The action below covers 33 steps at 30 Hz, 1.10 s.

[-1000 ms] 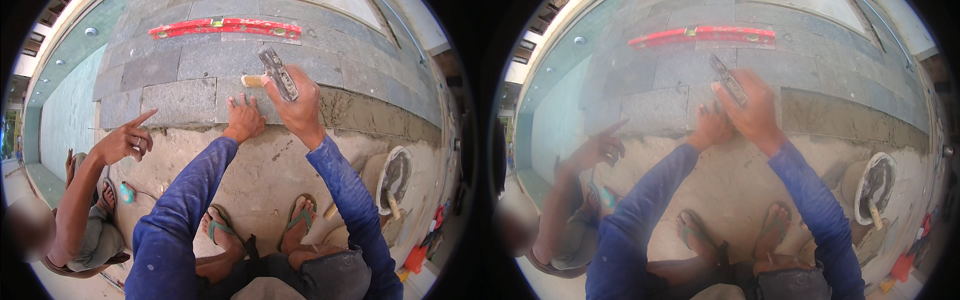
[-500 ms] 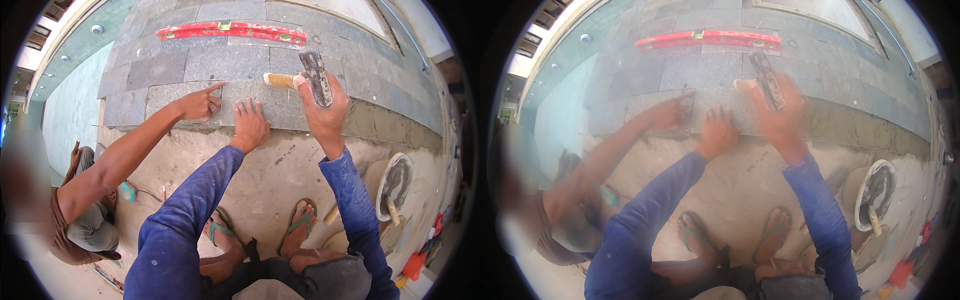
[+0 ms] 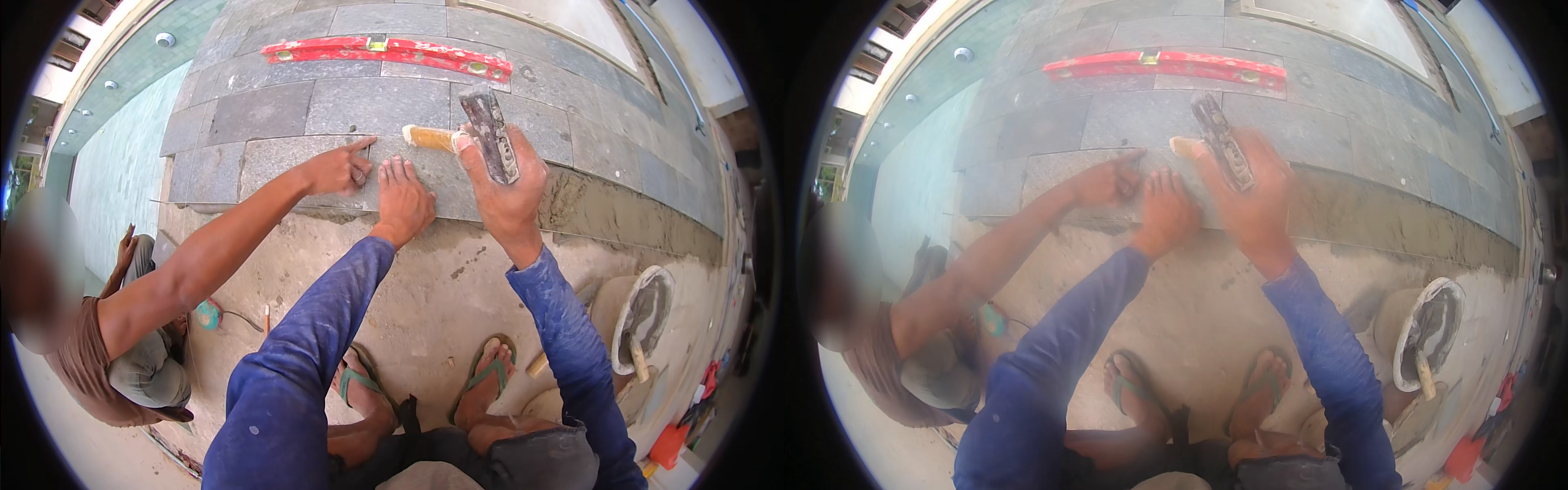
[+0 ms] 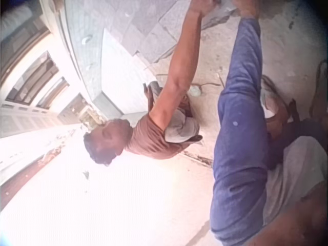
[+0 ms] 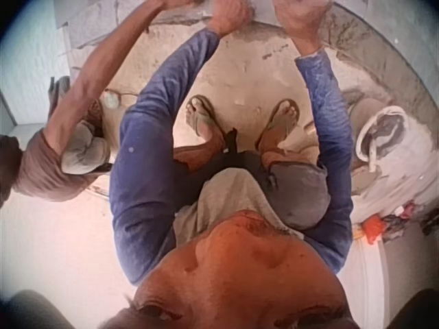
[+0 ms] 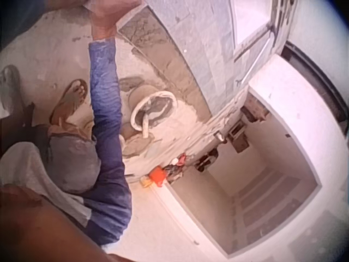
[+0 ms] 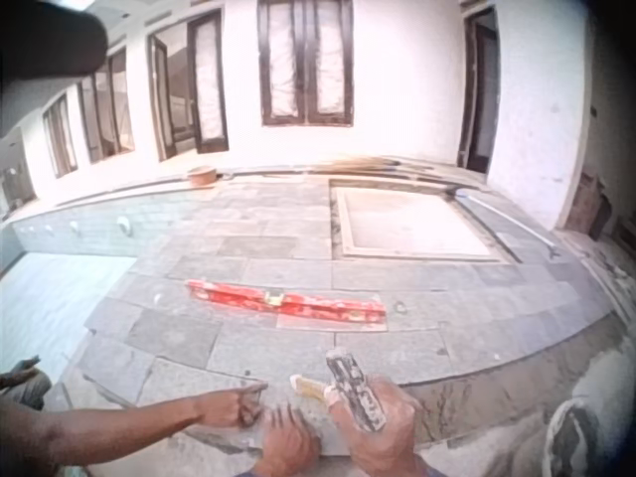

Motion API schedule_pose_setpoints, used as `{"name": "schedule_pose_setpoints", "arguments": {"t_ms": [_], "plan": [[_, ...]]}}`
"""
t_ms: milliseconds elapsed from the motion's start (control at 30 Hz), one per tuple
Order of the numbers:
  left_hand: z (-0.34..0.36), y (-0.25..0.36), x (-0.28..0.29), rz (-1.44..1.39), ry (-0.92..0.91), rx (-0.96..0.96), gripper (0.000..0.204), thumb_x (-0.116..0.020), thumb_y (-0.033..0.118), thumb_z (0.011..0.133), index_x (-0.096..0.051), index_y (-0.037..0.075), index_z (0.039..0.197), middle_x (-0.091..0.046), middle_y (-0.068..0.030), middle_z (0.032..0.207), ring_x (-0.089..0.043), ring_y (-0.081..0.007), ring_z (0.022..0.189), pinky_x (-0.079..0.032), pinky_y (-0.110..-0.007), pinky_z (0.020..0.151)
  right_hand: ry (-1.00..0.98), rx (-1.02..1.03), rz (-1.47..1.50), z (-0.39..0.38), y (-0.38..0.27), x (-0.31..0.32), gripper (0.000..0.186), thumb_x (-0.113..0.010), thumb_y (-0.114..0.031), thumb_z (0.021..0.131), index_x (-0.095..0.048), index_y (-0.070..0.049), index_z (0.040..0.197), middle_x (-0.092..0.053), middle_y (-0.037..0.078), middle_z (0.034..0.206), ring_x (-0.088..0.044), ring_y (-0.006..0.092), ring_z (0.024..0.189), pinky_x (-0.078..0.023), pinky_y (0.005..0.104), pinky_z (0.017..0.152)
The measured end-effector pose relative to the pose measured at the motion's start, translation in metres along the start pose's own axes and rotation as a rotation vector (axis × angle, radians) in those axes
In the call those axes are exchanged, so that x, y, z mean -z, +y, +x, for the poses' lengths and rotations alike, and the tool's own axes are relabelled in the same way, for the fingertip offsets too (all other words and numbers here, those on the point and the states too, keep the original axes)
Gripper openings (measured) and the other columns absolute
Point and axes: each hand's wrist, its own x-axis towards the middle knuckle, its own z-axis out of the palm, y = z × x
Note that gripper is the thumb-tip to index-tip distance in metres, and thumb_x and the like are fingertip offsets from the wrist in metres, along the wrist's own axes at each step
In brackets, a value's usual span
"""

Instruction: The person applies cement to the back of floor tiles with a trowel and places them onto a prepared surface, tapping them into place with a small hammer.

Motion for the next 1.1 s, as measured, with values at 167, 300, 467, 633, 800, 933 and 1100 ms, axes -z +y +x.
{"name": "schedule_pose_setpoints", "arguments": {"t_ms": [167, 300, 467, 633, 800, 933, 1100], "plan": [[0.003, 0.0, -0.006, 0.054, -0.037, -0.006, 0.08, -0.052, 0.041, 0.095, -0.028, -0.017, 0.146, -0.028, -0.035, 0.154, -0.023, -0.0493, 0.146, -0.011, -0.053, 0.121, -0.017, 0.08, 0.049, -0.003, -0.003, -0.023, 0.021, -0.076, -0.012, 0.087, -0.069, 0.003, 0.1, -0.073, 0.011, 0.087, -0.068, 0.0138, 0.075, -0.052, 0.0296, 0.068], [0.004, 0.001, -0.011, 0.058, -0.014, -0.021, 0.079, -0.05, 0.041, 0.096, -0.029, -0.017, 0.146, -0.028, -0.0352, 0.154, -0.023, -0.0497, 0.146, -0.011, -0.054, 0.121, -0.077, 0.097, 0.021, 0.003, -0.005, -0.027, 0.021, -0.076, -0.011, 0.086, -0.068, 0.003, 0.099, -0.072, 0.013, 0.087, -0.068, 0.0152, 0.075, -0.052, 0.0303, 0.067], [0.005, -0.002, -0.01, 0.078, -0.013, -0.053, 0.078, -0.048, 0.041, 0.097, -0.03, -0.017, 0.145, -0.028, -0.0354, 0.154, -0.023, -0.0501, 0.145, -0.011, -0.054, 0.121, -0.036, 0.086, 0.046, 0.004, -0.008, -0.031, 0.019, -0.076, -0.011, 0.085, -0.068, 0.002, 0.097, -0.07, 0.012, 0.085, -0.066, 0.0154, 0.072, -0.051, 0.0305, 0.065], [0.003, -0.004, -0.012, 0.085, -0.035, -0.047, 0.078, -0.049, 0.041, 0.097, -0.029, -0.016, 0.146, -0.026, -0.0347, 0.155, -0.022, -0.0492, 0.146, -0.01, -0.053, 0.121, -0.052, 0.091, -0.01, 0.005, -0.011, -0.03, 0.019, -0.076, -0.012, 0.086, -0.068, 0.0, 0.097, -0.068, 0.01, 0.081, -0.063, 0.0154, 0.069, -0.049, 0.0311, 0.063], [0.003, -0.006, -0.011, 0.08, -0.059, -0.013, 0.079, -0.048, 0.042, 0.097, -0.028, -0.015, 0.147, -0.027, -0.0315, 0.156, -0.023, -0.0441, 0.147, -0.012, -0.05, 0.122, -0.074, 0.124, -0.011, 0.007, -0.007, -0.024, 0.018, -0.077, -0.012, 0.086, -0.067, 0.0, 0.096, -0.066, 0.009, 0.077, -0.061, 0.0157, 0.066, -0.048, 0.0319, 0.061], [0.001, -0.022, 0.003, 0.013, -0.062, 0.003, 0.078, -0.049, 0.042, 0.097, -0.03, -0.015, 0.146, -0.03, -0.0295, 0.155, -0.024, -0.0416, 0.148, -0.016, -0.048, 0.122, -0.006, 0.099, 0.083, 0.002, -0.003, -0.025, 0.018, -0.076, -0.013, 0.086, -0.066, 0.0, 0.093, -0.064, 0.009, 0.075, -0.059, 0.0147, 0.064, -0.047, 0.032, 0.06], [0.014, -0.077, 0.016, 0.107, -0.073, -0.008, 0.076, -0.05, 0.043, 0.096, -0.032, -0.01, 0.148, -0.031, -0.0235, 0.157, -0.024, -0.0392, 0.148, -0.019, -0.052, 0.12, -0.092, 0.072, 0.033, 0.0, -0.017, -0.024, 0.021, -0.076, -0.014, 0.084, -0.067, 0.0, 0.096, -0.064, 0.012, 0.081, -0.061, 0.0237, 0.069, -0.048, 0.0332, 0.064]]}}
